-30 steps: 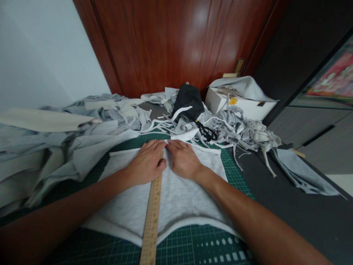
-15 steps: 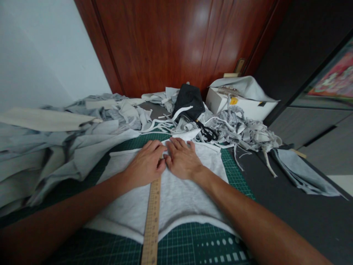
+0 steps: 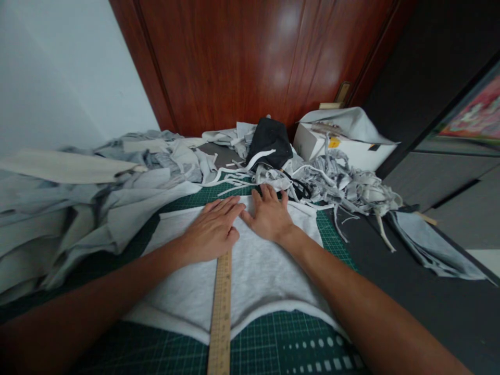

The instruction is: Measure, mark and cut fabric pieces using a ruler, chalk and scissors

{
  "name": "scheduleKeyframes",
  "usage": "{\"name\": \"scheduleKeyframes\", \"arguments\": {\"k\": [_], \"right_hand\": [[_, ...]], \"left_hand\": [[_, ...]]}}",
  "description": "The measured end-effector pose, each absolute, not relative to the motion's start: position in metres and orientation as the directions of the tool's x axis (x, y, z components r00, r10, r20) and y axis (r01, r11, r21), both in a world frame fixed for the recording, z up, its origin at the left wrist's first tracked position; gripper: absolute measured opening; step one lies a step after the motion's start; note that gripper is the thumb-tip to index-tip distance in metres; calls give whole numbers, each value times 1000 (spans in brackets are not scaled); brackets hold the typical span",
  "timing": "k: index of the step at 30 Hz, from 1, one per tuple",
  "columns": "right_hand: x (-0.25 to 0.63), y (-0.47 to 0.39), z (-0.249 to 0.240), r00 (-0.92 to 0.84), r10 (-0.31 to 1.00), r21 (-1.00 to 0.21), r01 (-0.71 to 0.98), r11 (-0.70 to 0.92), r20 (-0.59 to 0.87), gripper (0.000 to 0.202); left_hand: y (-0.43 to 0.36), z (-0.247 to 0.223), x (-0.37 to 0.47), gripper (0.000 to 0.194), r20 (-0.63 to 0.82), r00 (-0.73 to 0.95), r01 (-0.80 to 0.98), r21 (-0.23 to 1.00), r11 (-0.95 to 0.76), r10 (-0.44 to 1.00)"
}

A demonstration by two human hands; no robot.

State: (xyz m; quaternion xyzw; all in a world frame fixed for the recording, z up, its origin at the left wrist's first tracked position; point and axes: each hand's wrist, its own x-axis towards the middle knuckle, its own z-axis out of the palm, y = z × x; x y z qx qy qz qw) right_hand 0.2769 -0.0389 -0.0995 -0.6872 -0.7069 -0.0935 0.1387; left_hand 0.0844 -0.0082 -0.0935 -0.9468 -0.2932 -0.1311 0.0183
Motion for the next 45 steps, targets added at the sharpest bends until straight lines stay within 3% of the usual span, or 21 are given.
{"name": "scheduleKeyframes", "arguments": {"k": [3,7,12,15,17,21,30,32,37,45], "right_hand": [[277,-42,-99,-135,889,-70,981,183,437,47],[279,-41,-100,-326,852,-82,917,391,411,31],[277,-42,-101,-252,846,-65,946,318,471,38],[276,-43,-102,-306,804,-84,912,401,510,40],[276,-43,-104,-369,785,-105,873,477,498,41],[277,-40,-105,-366,799,-113,876,469,478,43],[278,-38,-106,-414,836,-66,882,466,360,57],[278,-39,-106,-410,852,-55,891,450,325,63],[278,-39,-105,-404,881,-30,906,423,246,70],[276,-40,-103,-349,901,-115,915,387,257,84]], "left_hand": [[-5,-95,84,53,281,803,535,52,-843,526],[-1,-95,83,48,320,818,477,88,-875,478],[-1,-93,83,43,338,819,453,114,-884,463],[-2,-92,84,40,332,817,467,97,-879,471],[-2,-92,84,42,335,812,475,97,-875,478],[-2,-93,84,45,351,808,465,114,-878,474],[-19,-70,71,26,346,761,519,184,-835,549],[-29,-62,62,32,255,788,511,236,-826,560],[-44,-57,44,84,124,847,448,357,-819,517],[-17,-73,48,89,159,839,441,362,-821,521]]}}
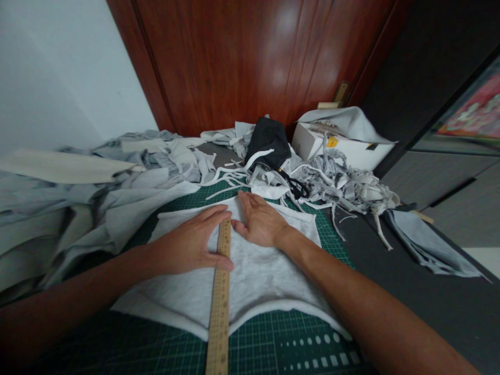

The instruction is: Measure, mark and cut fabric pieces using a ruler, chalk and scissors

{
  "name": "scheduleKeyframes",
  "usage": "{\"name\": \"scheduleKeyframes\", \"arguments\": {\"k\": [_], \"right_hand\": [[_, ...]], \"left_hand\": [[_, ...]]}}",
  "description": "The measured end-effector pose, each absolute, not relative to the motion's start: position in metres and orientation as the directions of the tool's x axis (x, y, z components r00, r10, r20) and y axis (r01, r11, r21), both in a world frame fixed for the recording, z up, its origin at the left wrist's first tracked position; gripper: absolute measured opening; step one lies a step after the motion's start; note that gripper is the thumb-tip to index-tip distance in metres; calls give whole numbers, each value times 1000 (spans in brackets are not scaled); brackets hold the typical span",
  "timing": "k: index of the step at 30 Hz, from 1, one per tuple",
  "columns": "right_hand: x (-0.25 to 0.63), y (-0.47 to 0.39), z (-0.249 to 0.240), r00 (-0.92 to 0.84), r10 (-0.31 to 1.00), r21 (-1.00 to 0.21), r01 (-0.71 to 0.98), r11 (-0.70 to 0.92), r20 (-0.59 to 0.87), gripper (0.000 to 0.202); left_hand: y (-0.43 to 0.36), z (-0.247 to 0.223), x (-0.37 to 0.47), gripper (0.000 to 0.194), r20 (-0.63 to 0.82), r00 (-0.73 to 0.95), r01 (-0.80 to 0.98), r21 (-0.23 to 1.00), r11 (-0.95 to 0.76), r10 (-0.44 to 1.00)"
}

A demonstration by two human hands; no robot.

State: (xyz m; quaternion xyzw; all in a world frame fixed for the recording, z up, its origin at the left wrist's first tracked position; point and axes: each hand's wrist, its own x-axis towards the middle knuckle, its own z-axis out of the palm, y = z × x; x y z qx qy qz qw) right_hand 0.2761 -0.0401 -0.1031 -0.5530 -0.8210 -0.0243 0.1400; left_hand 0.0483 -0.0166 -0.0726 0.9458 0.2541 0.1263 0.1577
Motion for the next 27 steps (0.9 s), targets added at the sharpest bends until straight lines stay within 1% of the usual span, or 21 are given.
{"name": "scheduleKeyframes", "arguments": {"k": [1,4,5,6,7,10,12,14,18,20,23,25,27], "right_hand": [[276,-40,-103,-346,901,-126,913,387,260,85],[277,-40,-104,-346,893,-161,902,401,287,84],[277,-39,-105,-343,892,-173,899,403,295,84],[278,-39,-105,-338,892,-182,898,401,299,84],[278,-39,-106,-332,894,-190,898,398,301,84],[278,-39,-105,-326,902,-197,901,387,284,86],[277,-39,-105,-331,904,-197,900,388,269,90],[277,-40,-104,-328,908,-203,901,384,260,93],[278,-40,-105,-315,910,-227,898,378,270,90],[278,-40,-105,-319,904,-235,891,388,283,86],[278,-40,-105,-314,902,-244,888,389,296,82],[277,-41,-104,-295,909,-248,895,370,294,82],[276,-42,-104,-277,918,-247,904,350,284,84]], "left_hand": [[-14,-74,48,83,183,832,437,365,-822,524],[-9,-75,44,56,261,819,397,386,-833,511],[-8,-75,42,53,270,824,375,399,-837,498],[-8,-74,40,55,268,832,357,412,-839,486],[-9,-72,38,62,258,839,346,424,-837,478],[-16,-66,33,89,222,845,360,435,-825,486],[-23,-63,31,95,197,852,371,428,-824,486],[-28,-63,31,91,169,862,372,428,-824,477],[-26,-68,35,67,180,867,359,419,-834,464],[-20,-68,38,64,186,871,343,431,-835,454],[-13,-62,41,59,146,874,347,479,-806,464],[-10,-57,42,53,113,867,367,514,-775,485],[-8,-54,43,54,90,849,392,555,-734,521]]}}
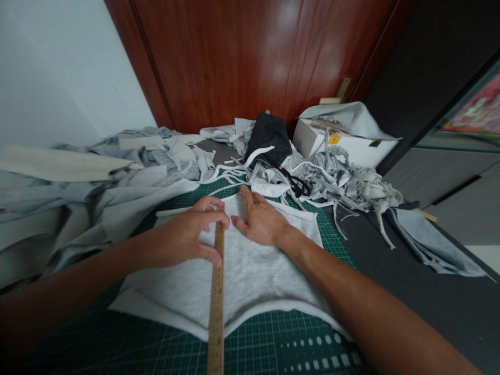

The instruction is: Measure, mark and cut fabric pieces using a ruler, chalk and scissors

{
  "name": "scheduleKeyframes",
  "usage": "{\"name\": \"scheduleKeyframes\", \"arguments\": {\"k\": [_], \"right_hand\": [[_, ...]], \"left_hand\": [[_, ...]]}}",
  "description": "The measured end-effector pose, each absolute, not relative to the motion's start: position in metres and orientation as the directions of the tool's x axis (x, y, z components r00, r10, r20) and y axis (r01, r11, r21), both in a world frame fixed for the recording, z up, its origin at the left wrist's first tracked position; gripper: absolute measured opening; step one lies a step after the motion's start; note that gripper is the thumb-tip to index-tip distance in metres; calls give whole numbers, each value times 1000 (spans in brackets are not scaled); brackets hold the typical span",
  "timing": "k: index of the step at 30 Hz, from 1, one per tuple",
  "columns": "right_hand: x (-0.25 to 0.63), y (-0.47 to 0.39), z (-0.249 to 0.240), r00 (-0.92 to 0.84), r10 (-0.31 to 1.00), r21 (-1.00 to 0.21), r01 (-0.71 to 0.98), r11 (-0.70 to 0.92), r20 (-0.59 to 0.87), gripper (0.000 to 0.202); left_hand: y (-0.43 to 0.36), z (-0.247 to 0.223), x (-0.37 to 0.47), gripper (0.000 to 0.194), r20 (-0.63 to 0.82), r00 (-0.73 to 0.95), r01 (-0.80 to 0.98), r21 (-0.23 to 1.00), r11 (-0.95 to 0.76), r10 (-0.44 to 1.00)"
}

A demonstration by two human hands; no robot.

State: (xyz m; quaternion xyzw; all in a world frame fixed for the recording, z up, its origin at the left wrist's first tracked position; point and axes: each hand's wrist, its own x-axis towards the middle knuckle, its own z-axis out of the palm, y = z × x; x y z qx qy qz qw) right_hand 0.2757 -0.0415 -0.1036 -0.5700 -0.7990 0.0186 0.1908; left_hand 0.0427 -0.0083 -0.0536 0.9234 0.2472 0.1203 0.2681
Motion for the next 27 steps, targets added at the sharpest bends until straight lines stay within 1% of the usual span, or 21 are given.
{"name": "scheduleKeyframes", "arguments": {"k": [3,6,8,11,13,16,19,21,23,25,27], "right_hand": [[275,-42,-103,-274,921,-246,907,343,275,85],[276,-42,-104,-277,916,-253,901,353,291,83],[276,-42,-103,-275,914,-251,901,353,297,82],[275,-43,-103,-272,919,-234,911,341,284,79],[275,-43,-102,-271,921,-228,913,338,280,77],[275,-43,-103,-269,916,-239,908,344,297,74],[276,-42,-104,-272,911,-249,902,354,310,74],[277,-42,-104,-274,909,-251,899,358,313,73],[277,-42,-104,-274,907,-254,897,360,319,72],[276,-42,-103,-271,907,-256,897,360,323,73],[275,-43,-102,-270,911,-252,901,353,312,73]], "left_hand": [[-4,-54,43,55,97,811,386,652,-652,578],[3,-57,44,53,159,797,283,754,-593,583],[7,-59,44,48,188,812,221,777,-589,552],[11,-61,44,34,201,824,195,777,-598,530],[10,-64,43,31,224,795,223,757,-614,564],[5,-72,36,44,272,745,307,671,-676,609],[-4,-73,26,59,281,749,375,567,-733,600],[-10,-68,20,67,246,792,391,499,-773,559],[-14,-62,15,71,156,859,378,447,-811,487],[-15,-59,13,70,77,904,352,423,-835,420],[-14,-60,13,73,54,917,341,407,-848,395]]}}
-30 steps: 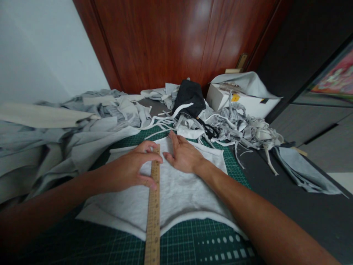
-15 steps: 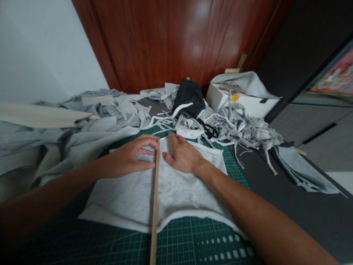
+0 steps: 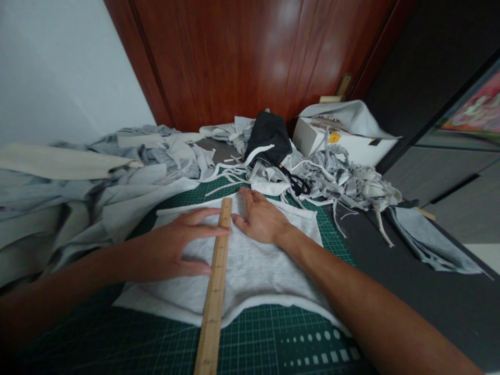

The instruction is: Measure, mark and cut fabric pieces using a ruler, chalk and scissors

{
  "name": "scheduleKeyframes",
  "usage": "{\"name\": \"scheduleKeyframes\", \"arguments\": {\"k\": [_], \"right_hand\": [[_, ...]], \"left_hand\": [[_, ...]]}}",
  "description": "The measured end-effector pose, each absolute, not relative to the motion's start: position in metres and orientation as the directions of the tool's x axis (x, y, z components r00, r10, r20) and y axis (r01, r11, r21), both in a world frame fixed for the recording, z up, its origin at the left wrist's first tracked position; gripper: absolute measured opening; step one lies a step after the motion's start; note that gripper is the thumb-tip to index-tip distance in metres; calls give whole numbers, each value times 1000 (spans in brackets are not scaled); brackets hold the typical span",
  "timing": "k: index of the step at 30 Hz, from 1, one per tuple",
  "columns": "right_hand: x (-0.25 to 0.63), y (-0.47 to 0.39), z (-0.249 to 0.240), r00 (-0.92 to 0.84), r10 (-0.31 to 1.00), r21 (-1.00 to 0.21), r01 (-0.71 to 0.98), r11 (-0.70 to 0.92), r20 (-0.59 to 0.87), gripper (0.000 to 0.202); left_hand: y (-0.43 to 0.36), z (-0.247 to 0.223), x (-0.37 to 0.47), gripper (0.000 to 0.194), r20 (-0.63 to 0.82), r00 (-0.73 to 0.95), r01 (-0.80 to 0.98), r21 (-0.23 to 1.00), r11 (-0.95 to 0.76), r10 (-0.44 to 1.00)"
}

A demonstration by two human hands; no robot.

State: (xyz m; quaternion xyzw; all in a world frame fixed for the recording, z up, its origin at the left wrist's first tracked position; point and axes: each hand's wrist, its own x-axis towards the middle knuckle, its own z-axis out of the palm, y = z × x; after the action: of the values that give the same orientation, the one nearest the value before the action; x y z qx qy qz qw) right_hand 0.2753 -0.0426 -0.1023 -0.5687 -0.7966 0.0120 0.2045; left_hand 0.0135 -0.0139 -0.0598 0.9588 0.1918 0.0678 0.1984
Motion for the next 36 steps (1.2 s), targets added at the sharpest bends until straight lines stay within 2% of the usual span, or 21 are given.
{"name": "scheduleKeyframes", "arguments": {"k": [5,9,14,17,20,23,26,29,32,36], "right_hand": [[273,-44,-102,-267,914,-221,914,341,305,69],[273,-44,-102,-305,893,-166,913,373,330,62],[274,-41,-102,-329,896,-106,922,373,298,66],[275,-40,-103,-339,900,-96,921,377,275,69],[276,-40,-103,-345,900,-104,918,382,265,71],[277,-40,-104,-339,903,-130,915,382,265,72],[277,-40,-104,-312,911,-181,913,366,269,75],[276,-41,-103,-276,921,-238,909,343,274,80],[276,-42,-102,-260,927,-264,906,331,270,81],[275,-43,-101,-255,927,-262,908,327,274,80]], "left_hand": [[-6,-64,24,86,59,906,373,353,-858,418],[-3,-56,30,85,63,914,354,360,-863,401],[-10,-50,28,92,-13,927,357,335,-872,375],[-16,-63,23,97,8,910,389,324,-863,413],[-21,-81,17,97,60,892,423,237,-875,448],[-23,-88,10,99,45,889,444,157,-882,455],[-26,-75,6,101,-7,893,441,211,-872,450],[-38,-52,7,105,-67,937,345,330,-879,342],[-58,-36,10,78,-130,967,254,397,-882,220],[-87,-35,13,50,-151,973,220,398,-891,172]]}}
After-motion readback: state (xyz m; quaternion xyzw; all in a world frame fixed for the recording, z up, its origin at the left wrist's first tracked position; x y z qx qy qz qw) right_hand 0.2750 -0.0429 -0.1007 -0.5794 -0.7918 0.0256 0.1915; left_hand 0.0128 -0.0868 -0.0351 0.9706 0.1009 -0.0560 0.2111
